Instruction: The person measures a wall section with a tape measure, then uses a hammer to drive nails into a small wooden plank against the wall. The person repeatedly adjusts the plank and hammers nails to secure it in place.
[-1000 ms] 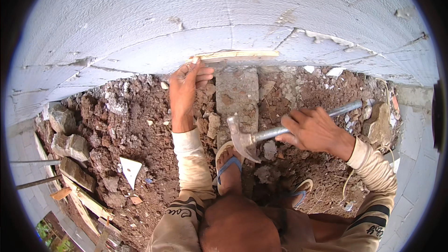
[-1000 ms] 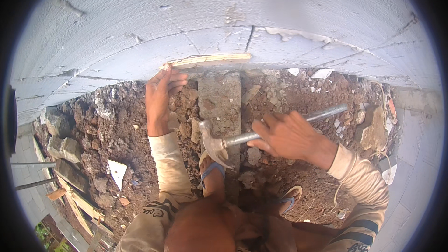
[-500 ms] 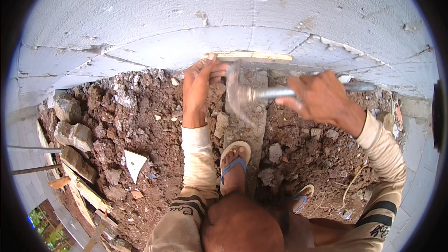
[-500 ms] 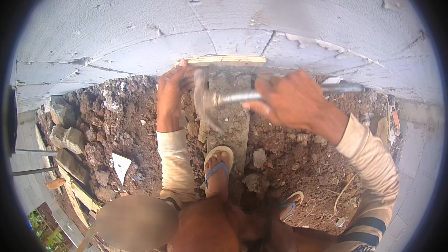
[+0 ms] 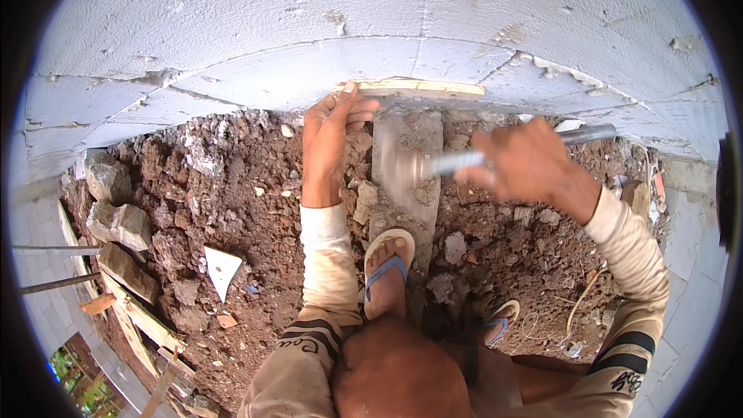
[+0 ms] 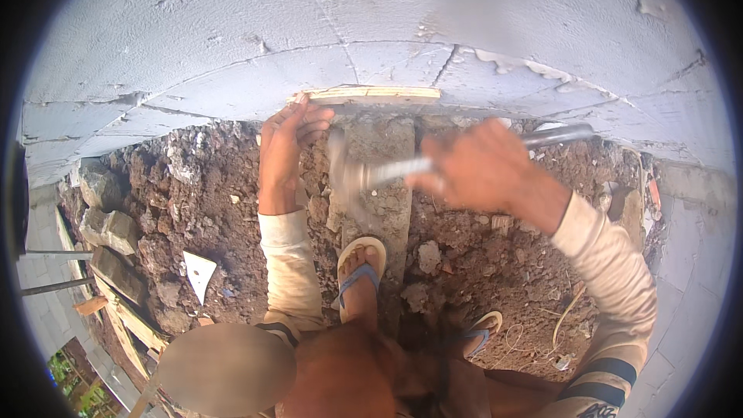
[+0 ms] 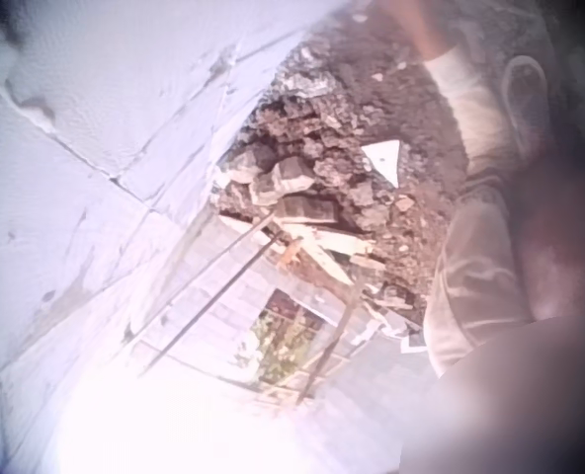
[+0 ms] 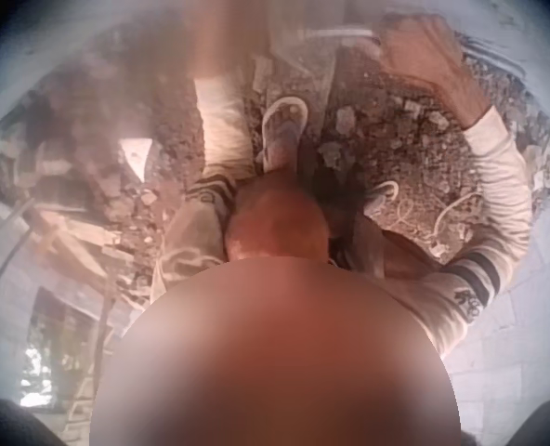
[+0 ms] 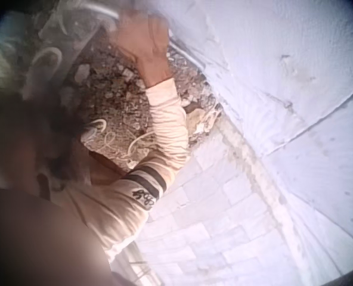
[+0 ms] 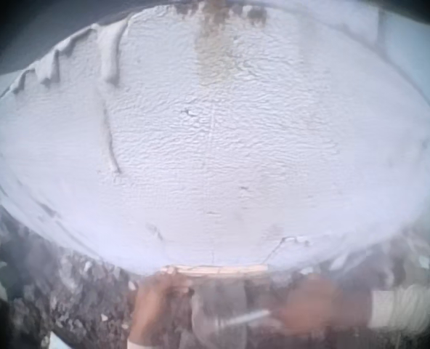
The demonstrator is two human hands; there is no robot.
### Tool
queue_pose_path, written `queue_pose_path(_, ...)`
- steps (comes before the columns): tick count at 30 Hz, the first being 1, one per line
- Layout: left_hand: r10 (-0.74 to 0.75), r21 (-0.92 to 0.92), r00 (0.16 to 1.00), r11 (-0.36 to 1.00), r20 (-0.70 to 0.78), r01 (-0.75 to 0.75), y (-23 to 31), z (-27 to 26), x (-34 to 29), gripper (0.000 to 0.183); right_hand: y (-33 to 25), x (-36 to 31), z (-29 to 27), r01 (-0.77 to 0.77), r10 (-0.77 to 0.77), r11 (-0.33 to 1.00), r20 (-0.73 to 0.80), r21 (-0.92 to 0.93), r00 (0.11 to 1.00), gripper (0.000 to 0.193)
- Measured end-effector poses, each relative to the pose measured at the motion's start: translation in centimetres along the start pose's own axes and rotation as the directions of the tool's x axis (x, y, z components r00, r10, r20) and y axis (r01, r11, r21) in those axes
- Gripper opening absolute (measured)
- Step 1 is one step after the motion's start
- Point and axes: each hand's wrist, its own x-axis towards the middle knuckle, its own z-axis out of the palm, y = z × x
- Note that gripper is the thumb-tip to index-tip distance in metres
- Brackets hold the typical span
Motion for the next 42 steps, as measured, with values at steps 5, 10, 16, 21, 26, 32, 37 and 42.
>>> queue_pose_path(5, 0.032, -0.011, 0.998, 0.999, 0.051, -0.032, 0.9, 0.2, 0.9, 0.036, -1.1, -0.8, -1.0, -0.037, 0.015, 0.996, 0.260, 0.080, 0.965, 0.061)
queue_pose_path(10, 0.017, 0.049, 1.000, 0.999, 0.000, -0.017, 0.4, 0.1, 0.3, 0.039, -0.7, -0.7, 0.9, -0.310, 0.282, 0.950, 0.304, 0.047, 0.910, 0.066)
queue_pose_path(16, 0.279, 0.491, 0.952, 0.851, -0.126, -0.185, 0.0, -1.1, -1.6, 0.035, -2.8, -8.1, 3.4, -0.314, 0.218, 0.938, 0.460, 0.144, 0.861, 0.068)
queue_pose_path(21, 0.592, 0.328, 0.793, 0.784, -0.142, -0.527, -0.1, 2.2, -4.0, 0.033, 0.3, -15.7, 7.4, -0.562, 0.480, 0.823, 0.630, -0.083, 0.610, 0.051)
queue_pose_path(26, 0.704, 0.378, 0.707, 0.672, -0.059, -0.637, -0.4, 3.4, -3.7, 0.032, -4.0, -10.0, 10.6, -0.555, 0.506, 0.717, 0.232, 0.422, 0.831, 0.049)
queue_pose_path(32, 0.732, 0.253, 0.681, 0.653, 0.030, -0.714, -0.7, 3.9, -4.0, 0.037, -7.8, 3.9, 13.8, -0.042, 0.709, -0.225, 0.193, 0.974, 0.678, 0.041)
queue_pose_path(37, 0.633, 0.043, 0.772, 0.771, 0.065, -0.636, -0.9, 4.8, -4.8, 0.036, -9.3, 4.3, 14.5, 0.323, 0.684, -0.638, 0.323, 0.699, 0.654, 0.035)
queue_pose_path(42, 0.652, 0.081, 0.755, 0.750, 0.075, -0.656, -0.4, 4.7, -5.3, 0.034, -7.8, 2.0, 12.7, -0.030, 0.711, -0.337, 0.275, 0.941, 0.647, 0.034)
